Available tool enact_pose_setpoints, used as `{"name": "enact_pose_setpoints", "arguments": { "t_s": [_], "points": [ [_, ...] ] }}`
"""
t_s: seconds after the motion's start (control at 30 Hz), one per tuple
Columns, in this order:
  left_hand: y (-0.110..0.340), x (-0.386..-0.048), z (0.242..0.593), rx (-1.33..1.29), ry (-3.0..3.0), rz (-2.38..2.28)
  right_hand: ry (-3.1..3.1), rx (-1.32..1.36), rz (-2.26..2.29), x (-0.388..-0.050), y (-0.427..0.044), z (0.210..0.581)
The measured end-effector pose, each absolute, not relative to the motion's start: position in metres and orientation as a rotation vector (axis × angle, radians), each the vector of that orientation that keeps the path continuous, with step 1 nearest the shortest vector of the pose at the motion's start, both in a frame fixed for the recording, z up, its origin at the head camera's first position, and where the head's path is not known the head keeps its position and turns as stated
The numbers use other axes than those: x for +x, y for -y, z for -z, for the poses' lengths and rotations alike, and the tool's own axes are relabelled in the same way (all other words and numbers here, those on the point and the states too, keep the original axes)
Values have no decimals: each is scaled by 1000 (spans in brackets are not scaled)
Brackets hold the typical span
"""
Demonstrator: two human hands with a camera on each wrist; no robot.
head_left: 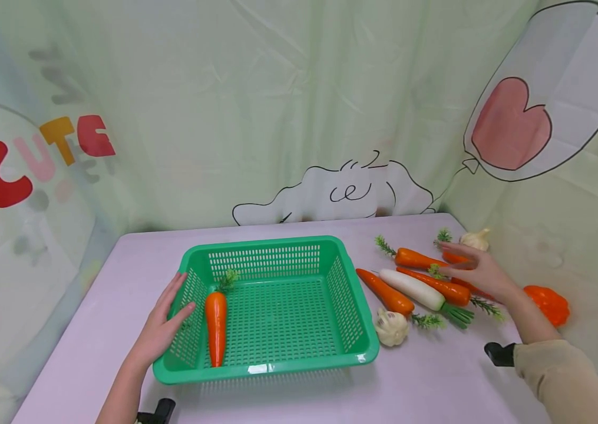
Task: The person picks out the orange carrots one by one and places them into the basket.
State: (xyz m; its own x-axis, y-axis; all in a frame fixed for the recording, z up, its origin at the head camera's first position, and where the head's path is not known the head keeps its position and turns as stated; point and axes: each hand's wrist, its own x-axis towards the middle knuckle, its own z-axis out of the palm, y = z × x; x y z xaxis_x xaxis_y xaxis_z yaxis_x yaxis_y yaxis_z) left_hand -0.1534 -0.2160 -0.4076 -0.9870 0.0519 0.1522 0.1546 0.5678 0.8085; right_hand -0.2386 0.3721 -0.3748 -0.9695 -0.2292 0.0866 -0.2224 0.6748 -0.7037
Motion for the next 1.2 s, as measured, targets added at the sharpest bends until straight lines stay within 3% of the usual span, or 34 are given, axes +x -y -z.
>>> {"name": "enact_pose_setpoints", "arguments": {
  "t_s": [0.63,1.2],
  "points": [
    [217,-153,409,-171,2684,1394,-2840,-13,941,-253,-414,388],
    [218,-154,410,-179,2673,1429,-2852,-110,675,-266,-436,403]
  ]
}}
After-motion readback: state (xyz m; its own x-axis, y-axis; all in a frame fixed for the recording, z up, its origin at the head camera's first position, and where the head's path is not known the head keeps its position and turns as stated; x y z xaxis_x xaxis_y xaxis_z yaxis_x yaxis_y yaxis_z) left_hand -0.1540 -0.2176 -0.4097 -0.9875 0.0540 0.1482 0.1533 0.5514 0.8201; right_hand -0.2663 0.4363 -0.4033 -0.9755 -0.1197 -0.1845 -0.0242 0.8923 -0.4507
